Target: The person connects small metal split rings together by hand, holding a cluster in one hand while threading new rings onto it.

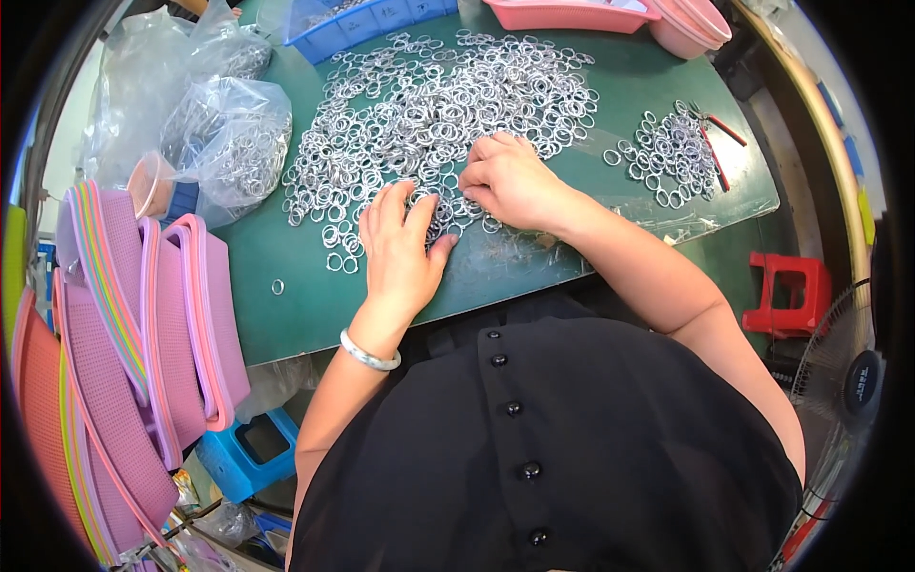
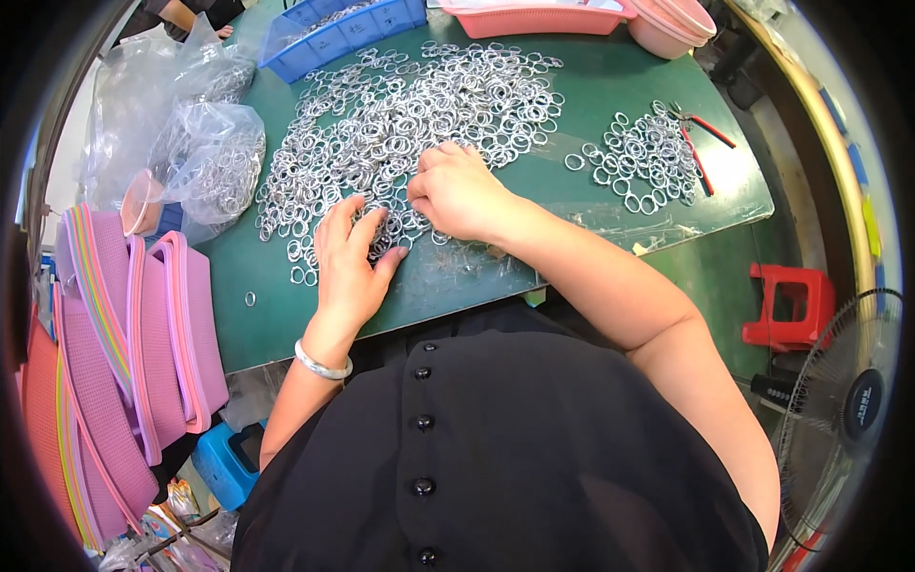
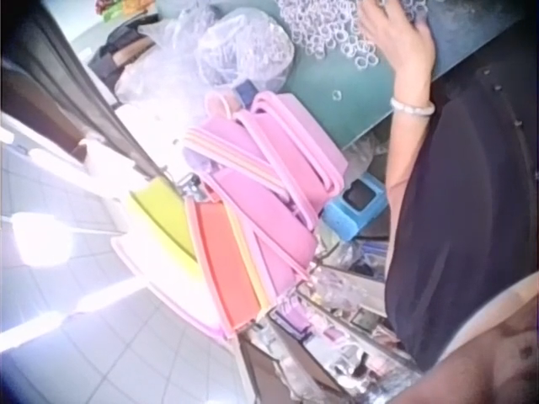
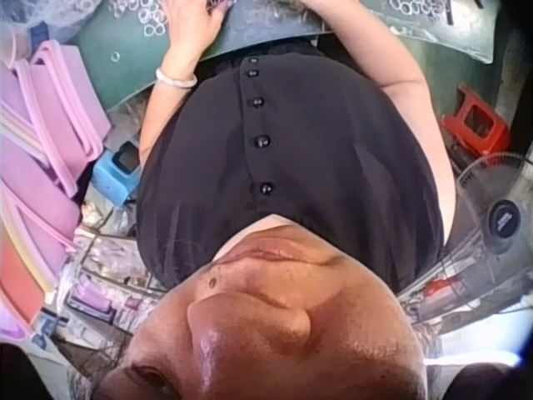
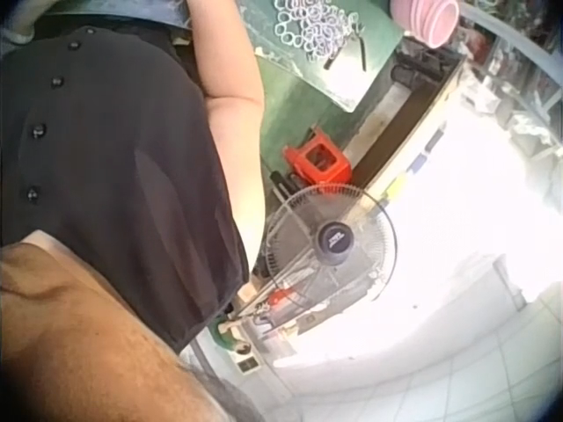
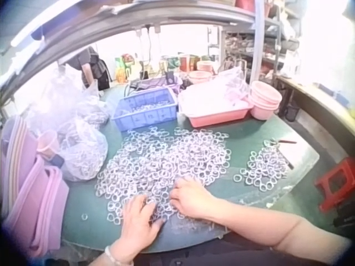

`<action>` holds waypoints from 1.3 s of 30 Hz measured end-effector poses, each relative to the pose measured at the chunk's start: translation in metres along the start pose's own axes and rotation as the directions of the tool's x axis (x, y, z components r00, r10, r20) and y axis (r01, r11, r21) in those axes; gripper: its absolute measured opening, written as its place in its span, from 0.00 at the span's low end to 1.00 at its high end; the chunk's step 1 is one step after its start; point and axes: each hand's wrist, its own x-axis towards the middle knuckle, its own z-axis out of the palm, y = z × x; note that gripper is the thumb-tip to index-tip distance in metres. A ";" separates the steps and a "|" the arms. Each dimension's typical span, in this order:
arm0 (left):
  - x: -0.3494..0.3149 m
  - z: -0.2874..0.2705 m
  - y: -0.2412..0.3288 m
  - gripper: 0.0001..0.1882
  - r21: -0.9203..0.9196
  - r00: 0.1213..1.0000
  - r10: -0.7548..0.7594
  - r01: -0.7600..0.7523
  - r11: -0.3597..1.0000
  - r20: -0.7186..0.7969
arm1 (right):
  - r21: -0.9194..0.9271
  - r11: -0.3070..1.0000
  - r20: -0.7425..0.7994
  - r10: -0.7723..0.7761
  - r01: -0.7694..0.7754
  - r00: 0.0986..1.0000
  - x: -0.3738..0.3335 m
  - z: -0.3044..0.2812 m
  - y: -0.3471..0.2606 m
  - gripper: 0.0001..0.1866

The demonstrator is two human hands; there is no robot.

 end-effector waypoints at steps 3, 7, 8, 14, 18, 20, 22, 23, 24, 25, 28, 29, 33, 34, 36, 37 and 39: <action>-0.001 0.000 -0.001 0.21 -0.040 1.000 -0.009 0.010 0.999 0.002 | 0.106 0.985 -0.168 -0.115 0.134 0.979 -0.002 0.002 0.005 0.05; -0.006 -0.001 -0.002 0.17 -0.067 0.993 0.010 -0.018 0.998 -0.117 | 0.192 0.980 -0.120 -0.034 0.056 0.992 -0.008 -0.011 -0.002 0.04; -0.006 -0.002 -0.001 0.17 -0.068 0.993 0.008 -0.016 0.998 -0.116 | 0.381 0.923 -0.110 -0.022 0.062 0.994 -0.012 -0.013 -0.006 0.05; -0.009 -0.005 0.011 0.06 -0.723 0.930 -0.322 0.345 0.599 0.177 | 0.609 0.761 -0.206 -0.123 0.225 0.971 -0.022 -0.010 -0.027 0.09; -0.008 -0.004 0.011 0.04 -0.837 0.900 -0.363 0.381 0.392 0.240 | 0.713 0.667 -0.287 -0.005 0.217 0.958 -0.024 -0.003 -0.028 0.14; -0.010 -0.004 0.011 0.03 -0.851 0.901 -0.363 0.374 0.370 0.238 | 0.752 0.654 -0.163 0.061 0.083 0.985 -0.027 -0.003 -0.027 0.12; -0.011 -0.004 0.012 0.03 -0.865 0.902 -0.361 0.365 0.345 0.236 | 0.711 0.694 -0.166 0.004 0.117 0.986 -0.028 -0.004 -0.024 0.10; -0.011 -0.003 0.012 0.03 -0.853 0.909 -0.357 0.352 0.385 0.214 | 0.668 0.728 -0.166 -0.055 0.153 0.985 -0.028 -0.004 -0.023 0.09; -0.011 -0.003 0.011 0.03 -0.840 0.916 -0.352 0.339 0.424 0.192 | 0.668 0.728 -0.165 -0.056 0.153 0.985 -0.029 -0.005 -0.025 0.09; -0.011 -0.002 0.011 0.03 -0.840 0.916 -0.353 0.339 0.424 0.192 | 0.705 0.702 -0.141 -0.002 0.101 0.990 -0.029 -0.006 -0.028 0.07; -0.010 -0.004 0.013 0.03 -0.705 0.971 -0.237 0.185 0.685 0.025 | 0.718 0.692 -0.128 0.024 0.076 0.992 -0.029 -0.006 -0.027 0.06; -0.009 -0.008 0.015 0.03 -0.612 0.982 -0.190 0.142 0.778 -0.014 | 0.696 0.711 -0.142 -0.003 0.102 0.990 -0.030 -0.006 -0.026 0.06; -0.009 -0.008 0.018 0.04 -0.477 0.988 -0.091 0.020 0.879 -0.124 | 0.771 0.637 -0.071 0.057 0.018 0.996 -0.033 -0.008 -0.027 0.06; -0.009 -0.008 0.018 0.04 -0.468 0.984 -0.069 -0.015 0.884 -0.162 | 0.835 0.549 -0.011 0.076 -0.033 0.997 -0.034 -0.007 -0.026 0.07; -0.010 -0.009 0.018 0.05 -0.476 0.982 -0.071 -0.023 0.879 -0.177 | 0.886 0.455 0.051 0.090 -0.086 0.995 -0.036 -0.007 -0.026 0.07; -0.010 -0.009 0.019 0.05 -0.483 0.979 -0.072 -0.030 0.875 -0.191 | 0.907 0.410 0.065 0.089 -0.096 0.994 -0.037 -0.007 -0.026 0.07; -0.009 -0.011 0.018 0.05 -0.472 0.980 -0.034 -0.062 0.879 -0.193 | 0.925 0.364 0.080 0.088 -0.107 0.993 -0.038 -0.007 -0.026 0.06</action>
